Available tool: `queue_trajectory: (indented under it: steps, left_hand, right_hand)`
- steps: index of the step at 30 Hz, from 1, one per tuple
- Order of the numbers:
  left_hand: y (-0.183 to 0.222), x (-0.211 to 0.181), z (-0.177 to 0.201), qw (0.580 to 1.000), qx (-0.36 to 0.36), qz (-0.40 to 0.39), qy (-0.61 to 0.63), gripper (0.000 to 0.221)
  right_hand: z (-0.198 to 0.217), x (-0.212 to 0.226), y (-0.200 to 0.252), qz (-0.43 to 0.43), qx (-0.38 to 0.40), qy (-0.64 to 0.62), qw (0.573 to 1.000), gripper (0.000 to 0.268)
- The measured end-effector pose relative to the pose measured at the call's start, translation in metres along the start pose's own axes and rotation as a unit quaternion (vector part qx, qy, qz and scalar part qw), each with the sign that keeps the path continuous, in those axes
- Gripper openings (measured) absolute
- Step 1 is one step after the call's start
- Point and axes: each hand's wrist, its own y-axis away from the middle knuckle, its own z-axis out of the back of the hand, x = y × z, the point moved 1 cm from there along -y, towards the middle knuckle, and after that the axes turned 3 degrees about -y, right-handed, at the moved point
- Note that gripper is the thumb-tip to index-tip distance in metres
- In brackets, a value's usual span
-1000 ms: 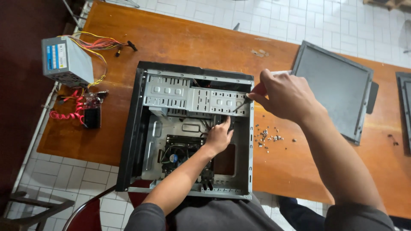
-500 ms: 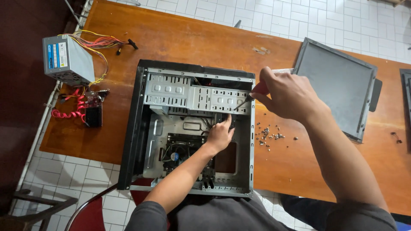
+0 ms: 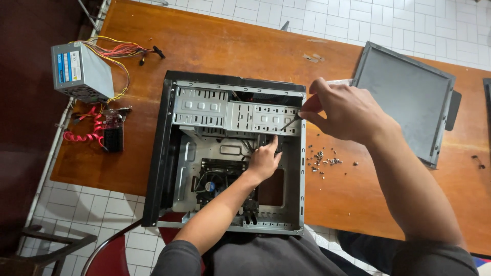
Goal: Installing a hard drive into a computer case by positioning it and securing it with screws using a screwdriver.
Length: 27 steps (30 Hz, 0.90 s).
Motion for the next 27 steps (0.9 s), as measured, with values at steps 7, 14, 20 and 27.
queue_trajectory:
  steps: [7,14,20,27]
  left_hand:
    - [-0.001,0.002,-0.003,1.000,0.000,0.006,0.011,0.064]
    - [-0.001,0.008,-0.011,1.000,0.010,0.009,0.020,0.063]
    - [-0.006,0.007,-0.009,1.000,-0.003,-0.006,0.022,0.063]
    - [0.000,0.007,-0.006,1.000,0.006,-0.001,0.022,0.064]
  right_hand:
    - [0.008,-0.004,-0.003,0.036,0.002,0.012,0.999,0.045]
    - [-0.026,-0.003,-0.043,0.282,-0.060,-0.329,0.899,0.020]
    - [-0.075,-0.017,-0.069,0.281,-0.077,-0.631,0.719,0.026]
    - [-0.095,-0.013,-0.069,0.268,-0.244,-0.654,0.664,0.043]
